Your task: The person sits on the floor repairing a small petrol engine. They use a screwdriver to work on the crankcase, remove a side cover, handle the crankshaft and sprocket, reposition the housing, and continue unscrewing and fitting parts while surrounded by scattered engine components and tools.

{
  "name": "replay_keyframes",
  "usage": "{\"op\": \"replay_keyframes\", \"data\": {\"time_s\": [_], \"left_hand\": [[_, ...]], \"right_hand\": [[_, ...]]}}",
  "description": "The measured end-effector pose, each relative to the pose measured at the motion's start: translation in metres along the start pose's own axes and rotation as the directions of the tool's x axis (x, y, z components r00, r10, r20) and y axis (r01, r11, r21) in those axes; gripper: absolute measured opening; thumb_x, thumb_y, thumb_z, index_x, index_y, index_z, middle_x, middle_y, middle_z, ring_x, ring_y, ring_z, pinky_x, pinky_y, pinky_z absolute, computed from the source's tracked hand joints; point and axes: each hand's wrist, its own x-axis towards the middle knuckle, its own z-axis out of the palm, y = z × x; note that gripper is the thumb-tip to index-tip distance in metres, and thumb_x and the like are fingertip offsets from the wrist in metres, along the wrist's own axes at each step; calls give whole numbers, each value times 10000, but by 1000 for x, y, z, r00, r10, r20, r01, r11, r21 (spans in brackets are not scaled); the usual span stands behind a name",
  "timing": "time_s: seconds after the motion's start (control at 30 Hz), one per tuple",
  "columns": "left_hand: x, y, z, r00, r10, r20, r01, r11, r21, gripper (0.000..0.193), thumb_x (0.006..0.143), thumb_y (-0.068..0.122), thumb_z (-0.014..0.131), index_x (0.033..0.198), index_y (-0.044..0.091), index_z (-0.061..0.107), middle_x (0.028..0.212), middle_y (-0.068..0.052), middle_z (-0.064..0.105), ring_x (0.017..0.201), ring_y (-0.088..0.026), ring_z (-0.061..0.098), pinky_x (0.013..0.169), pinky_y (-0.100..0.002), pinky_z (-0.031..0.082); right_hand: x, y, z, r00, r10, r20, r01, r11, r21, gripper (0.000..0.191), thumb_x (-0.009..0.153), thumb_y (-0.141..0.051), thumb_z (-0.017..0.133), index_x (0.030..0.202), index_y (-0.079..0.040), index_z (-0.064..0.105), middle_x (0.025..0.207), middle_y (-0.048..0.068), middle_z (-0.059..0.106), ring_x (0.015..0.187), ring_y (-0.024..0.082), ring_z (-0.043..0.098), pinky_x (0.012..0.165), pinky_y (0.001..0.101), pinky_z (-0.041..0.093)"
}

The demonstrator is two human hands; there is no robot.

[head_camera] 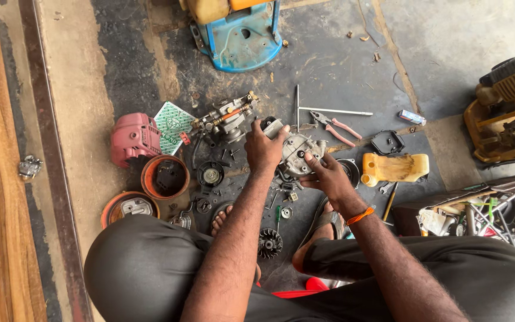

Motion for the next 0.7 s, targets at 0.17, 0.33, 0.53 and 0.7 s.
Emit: {"op": "replay_keyframes", "data": {"time_s": [0.17, 0.33, 0.53, 0.7], "left_hand": [[0, -2, 3, 1000, 32, 2, -31, 999, -28, 876, 837, 628, 741, 1476, 138, 397, 1310, -208, 517, 1220, -352, 565, 906, -511, 567], [-3, -2, 3, 999, 49, 6, -49, 998, -35, 831, 853, 625, 714, 1458, 142, 412, 1280, -209, 521, 1197, -347, 585, 881, -493, 583], [-5, 4, -2, 999, 35, 24, -34, 999, -18, 857, 854, 637, 705, 1464, 124, 390, 1282, -216, 520, 1185, -334, 590, 871, -487, 594], [-3, -3, -4, 993, 118, 16, -119, 992, 42, 825, 880, 646, 682, 1462, 124, 420, 1276, -193, 562, 1190, -318, 608, 881, -479, 587]], "right_hand": [[-10, -9, -11, 996, -14, 92, 17, 999, -42, 603, 948, -376, 660, 1393, 3, 517, 1091, 132, 684, 787, 185, 696, 743, 328, 638], [-19, -13, -15, 995, -5, 99, 11, 998, -62, 613, 940, -383, 659, 1394, 4, 517, 1124, 113, 677, 835, 169, 710, 782, 318, 652], [-19, -12, -11, 998, 25, 64, -25, 1000, 1, 619, 943, -386, 655, 1407, -1, 514, 1128, 135, 680, 837, 189, 711, 771, 318, 642], [-19, -22, -29, 987, 85, 138, -81, 996, -37, 686, 920, -370, 669, 1468, -16, 459, 1168, 180, 686, 873, 211, 729, 794, 318, 641]]}}
